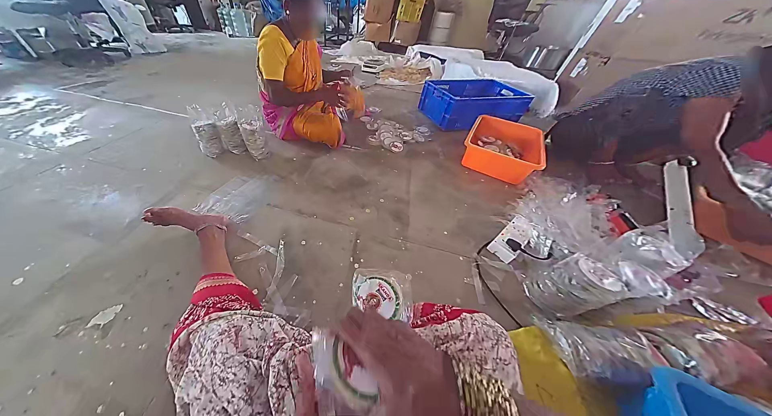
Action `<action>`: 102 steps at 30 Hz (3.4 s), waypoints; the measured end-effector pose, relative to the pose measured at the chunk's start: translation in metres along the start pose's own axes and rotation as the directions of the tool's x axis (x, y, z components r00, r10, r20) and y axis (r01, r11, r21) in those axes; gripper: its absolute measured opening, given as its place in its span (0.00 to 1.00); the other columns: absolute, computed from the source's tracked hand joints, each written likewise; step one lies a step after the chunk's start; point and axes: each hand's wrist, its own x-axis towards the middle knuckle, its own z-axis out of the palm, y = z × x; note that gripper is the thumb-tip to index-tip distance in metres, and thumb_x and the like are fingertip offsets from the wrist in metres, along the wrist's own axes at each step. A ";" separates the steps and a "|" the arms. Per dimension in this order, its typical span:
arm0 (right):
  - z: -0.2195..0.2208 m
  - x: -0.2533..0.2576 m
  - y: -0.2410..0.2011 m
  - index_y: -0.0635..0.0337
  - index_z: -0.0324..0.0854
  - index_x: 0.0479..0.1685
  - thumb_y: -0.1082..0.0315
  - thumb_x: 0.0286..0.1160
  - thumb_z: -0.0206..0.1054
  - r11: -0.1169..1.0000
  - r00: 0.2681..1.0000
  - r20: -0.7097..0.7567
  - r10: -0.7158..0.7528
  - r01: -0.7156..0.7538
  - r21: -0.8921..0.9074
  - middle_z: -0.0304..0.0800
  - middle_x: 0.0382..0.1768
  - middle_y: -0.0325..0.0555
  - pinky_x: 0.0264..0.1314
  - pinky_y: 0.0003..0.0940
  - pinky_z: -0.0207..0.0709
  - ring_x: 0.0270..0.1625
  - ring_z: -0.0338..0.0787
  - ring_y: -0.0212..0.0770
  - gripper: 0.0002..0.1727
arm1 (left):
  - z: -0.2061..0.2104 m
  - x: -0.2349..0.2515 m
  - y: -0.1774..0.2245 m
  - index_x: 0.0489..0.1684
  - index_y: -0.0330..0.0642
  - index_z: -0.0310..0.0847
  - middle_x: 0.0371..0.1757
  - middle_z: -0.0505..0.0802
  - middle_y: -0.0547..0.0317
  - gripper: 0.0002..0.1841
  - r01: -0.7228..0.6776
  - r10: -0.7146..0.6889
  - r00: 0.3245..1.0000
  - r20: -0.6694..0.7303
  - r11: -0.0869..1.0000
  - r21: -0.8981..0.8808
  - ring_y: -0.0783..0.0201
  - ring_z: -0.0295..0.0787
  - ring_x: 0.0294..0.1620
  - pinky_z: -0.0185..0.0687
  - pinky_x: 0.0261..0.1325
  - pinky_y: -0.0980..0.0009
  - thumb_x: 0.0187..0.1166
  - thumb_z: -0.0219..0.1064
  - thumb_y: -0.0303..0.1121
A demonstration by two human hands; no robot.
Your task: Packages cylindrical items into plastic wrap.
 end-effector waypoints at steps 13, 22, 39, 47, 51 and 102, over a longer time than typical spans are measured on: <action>-0.003 0.047 0.071 0.68 0.50 0.85 0.54 0.55 0.77 0.715 0.781 -0.601 0.169 0.323 0.620 0.78 0.69 0.54 0.64 0.36 0.86 0.66 0.87 0.40 0.55 | -0.101 0.157 -0.093 0.60 0.43 0.90 0.79 0.78 0.33 0.24 -0.609 0.419 0.726 0.546 0.023 0.793 0.35 0.74 0.79 0.68 0.78 0.38 0.77 0.65 0.51; 0.005 0.029 0.102 0.66 0.63 0.81 0.56 0.51 0.77 0.954 0.959 -0.266 0.099 -0.016 0.298 0.81 0.66 0.60 0.69 0.45 0.78 0.66 0.84 0.47 0.50 | -0.088 0.170 -0.096 0.74 0.33 0.70 0.33 0.88 0.50 0.22 -0.176 0.013 0.982 0.190 0.438 0.881 0.65 0.83 0.19 0.84 0.26 0.67 0.80 0.61 0.24; 0.001 0.010 0.069 0.62 0.63 0.89 0.72 0.86 0.55 0.907 0.956 0.115 0.270 -0.213 -0.363 0.69 0.83 0.70 0.76 0.64 0.70 0.81 0.73 0.72 0.29 | -0.079 0.169 -0.091 0.95 0.53 0.48 0.82 0.77 0.50 0.43 -0.327 -0.057 0.913 0.403 0.487 0.810 0.69 0.80 0.19 0.82 0.24 0.66 0.76 0.55 0.16; -0.017 0.024 0.098 0.68 0.66 0.85 0.60 0.83 0.61 0.981 0.959 0.218 0.184 -0.166 -0.097 0.68 0.84 0.67 0.86 0.65 0.56 0.88 0.64 0.64 0.33 | -0.075 0.166 -0.096 0.97 0.53 0.42 0.75 0.82 0.49 0.48 -0.387 0.063 0.908 0.413 0.503 0.773 0.69 0.81 0.20 0.83 0.25 0.66 0.71 0.58 0.15; -0.030 0.010 0.132 0.75 0.71 0.80 0.70 0.76 0.61 0.864 0.982 0.185 -0.037 -0.061 0.500 0.69 0.85 0.64 0.95 0.40 0.51 0.92 0.63 0.48 0.31 | -0.081 0.163 -0.103 0.96 0.50 0.44 0.79 0.80 0.49 0.49 -0.385 0.138 0.919 0.369 0.507 0.771 0.70 0.82 0.23 0.83 0.28 0.66 0.67 0.59 0.15; 0.002 -0.023 0.071 0.68 0.84 0.56 0.69 0.86 0.58 0.974 0.980 -0.077 0.185 -0.194 -0.121 0.90 0.48 0.63 0.59 0.58 0.81 0.55 0.91 0.62 0.13 | -0.093 0.157 -0.094 0.90 0.45 0.59 0.92 0.60 0.51 0.40 -0.452 0.171 0.891 0.420 0.417 0.789 0.80 0.67 0.19 0.71 0.22 0.77 0.69 0.62 0.19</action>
